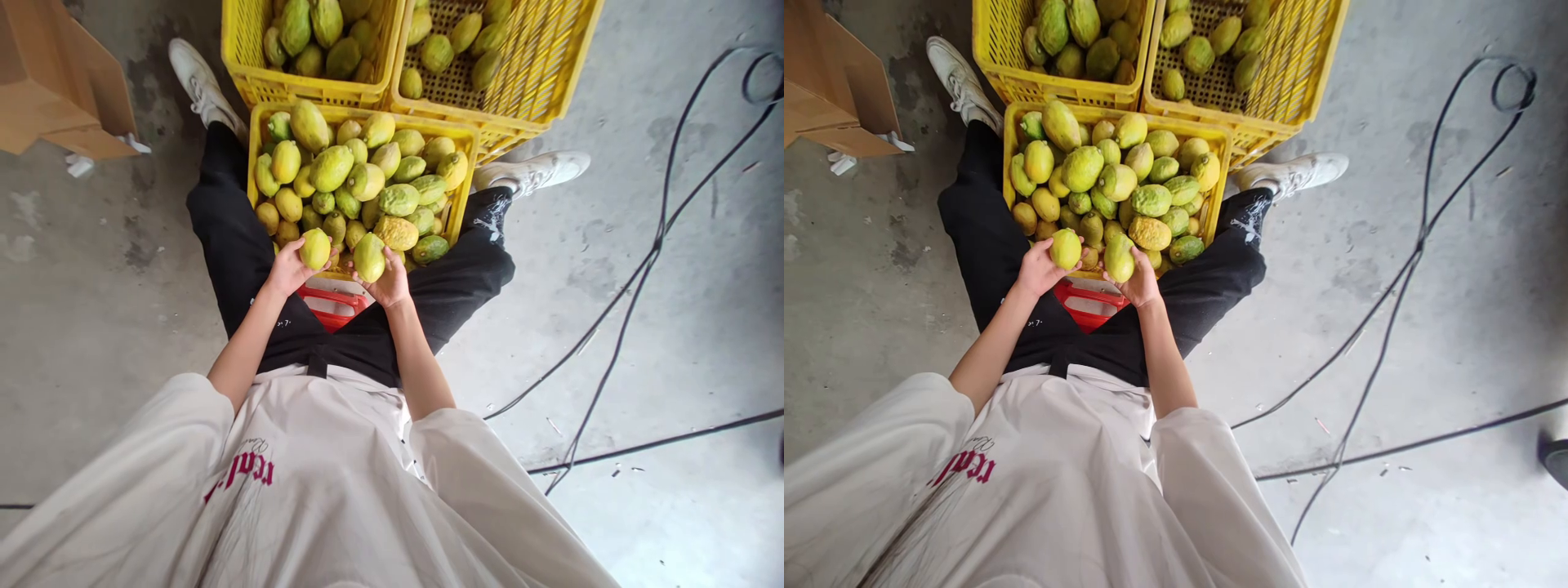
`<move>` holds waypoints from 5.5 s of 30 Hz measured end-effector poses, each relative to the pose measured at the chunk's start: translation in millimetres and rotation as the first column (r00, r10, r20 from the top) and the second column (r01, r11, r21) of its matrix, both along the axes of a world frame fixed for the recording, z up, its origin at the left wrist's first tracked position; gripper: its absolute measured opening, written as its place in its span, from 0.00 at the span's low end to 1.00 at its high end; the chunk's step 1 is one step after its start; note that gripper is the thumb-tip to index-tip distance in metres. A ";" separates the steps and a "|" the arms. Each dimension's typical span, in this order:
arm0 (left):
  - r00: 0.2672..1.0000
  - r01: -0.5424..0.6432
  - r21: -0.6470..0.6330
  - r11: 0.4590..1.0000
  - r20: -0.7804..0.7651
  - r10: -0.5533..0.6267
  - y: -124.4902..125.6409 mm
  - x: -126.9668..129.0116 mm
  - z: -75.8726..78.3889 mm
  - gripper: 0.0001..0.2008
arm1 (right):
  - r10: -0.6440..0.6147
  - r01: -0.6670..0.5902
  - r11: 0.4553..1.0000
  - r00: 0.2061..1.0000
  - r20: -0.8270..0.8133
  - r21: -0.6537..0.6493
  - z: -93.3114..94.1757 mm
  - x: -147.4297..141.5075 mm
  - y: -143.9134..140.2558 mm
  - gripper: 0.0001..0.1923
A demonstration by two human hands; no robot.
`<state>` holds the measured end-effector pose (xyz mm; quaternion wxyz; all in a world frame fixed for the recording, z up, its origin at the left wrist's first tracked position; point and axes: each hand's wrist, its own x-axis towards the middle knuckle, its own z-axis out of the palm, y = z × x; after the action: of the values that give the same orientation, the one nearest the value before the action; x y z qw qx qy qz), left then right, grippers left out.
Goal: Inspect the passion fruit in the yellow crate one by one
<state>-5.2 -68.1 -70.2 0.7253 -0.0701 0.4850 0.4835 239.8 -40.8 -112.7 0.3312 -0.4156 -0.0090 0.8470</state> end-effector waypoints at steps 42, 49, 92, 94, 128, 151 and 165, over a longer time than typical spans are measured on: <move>0.987 -0.003 -0.023 1.000 -0.162 0.000 -0.5 2.8 -4.2 0.07 | 0.069 -0.062 0.987 0.997 0.042 -0.145 22.3 -1.5 10.1 0.25; 0.989 0.073 0.076 0.994 -0.137 -0.063 -5.0 0.3 -12.8 0.16 | 0.053 -0.054 0.989 0.999 -0.015 -0.138 4.5 -1.7 6.1 0.21; 0.985 0.102 0.171 0.980 -0.156 -0.075 -1.8 5.3 -4.6 0.28 | 0.093 -0.088 0.995 0.992 0.084 -0.053 13.6 -0.1 1.4 0.11; 0.982 0.103 0.164 0.981 -0.171 -0.075 -1.4 6.0 -3.6 0.28 | 0.089 -0.085 0.996 0.993 0.084 -0.039 11.4 1.0 1.3 0.10; 0.994 0.060 0.029 0.998 -0.093 -0.057 2.1 6.0 11.3 0.18 | 0.065 -0.075 0.994 0.990 0.127 0.075 22.2 -4.1 3.5 0.15; 0.978 0.206 0.175 0.963 -0.078 -0.195 -11.5 -12.0 -26.7 0.30 | 0.006 -0.026 0.989 0.990 0.143 0.143 11.9 -1.6 -3.5 0.21; 0.996 0.087 -0.004 0.996 0.009 -0.087 -0.6 -4.0 -2.7 0.22 | -0.068 0.066 0.997 0.996 -0.051 -0.028 10.4 -1.8 4.5 0.15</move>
<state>-9.2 -68.7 -72.9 0.7475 -0.0525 0.4856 0.4501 238.0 -36.3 -102.3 0.3541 -0.3976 0.0246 0.8461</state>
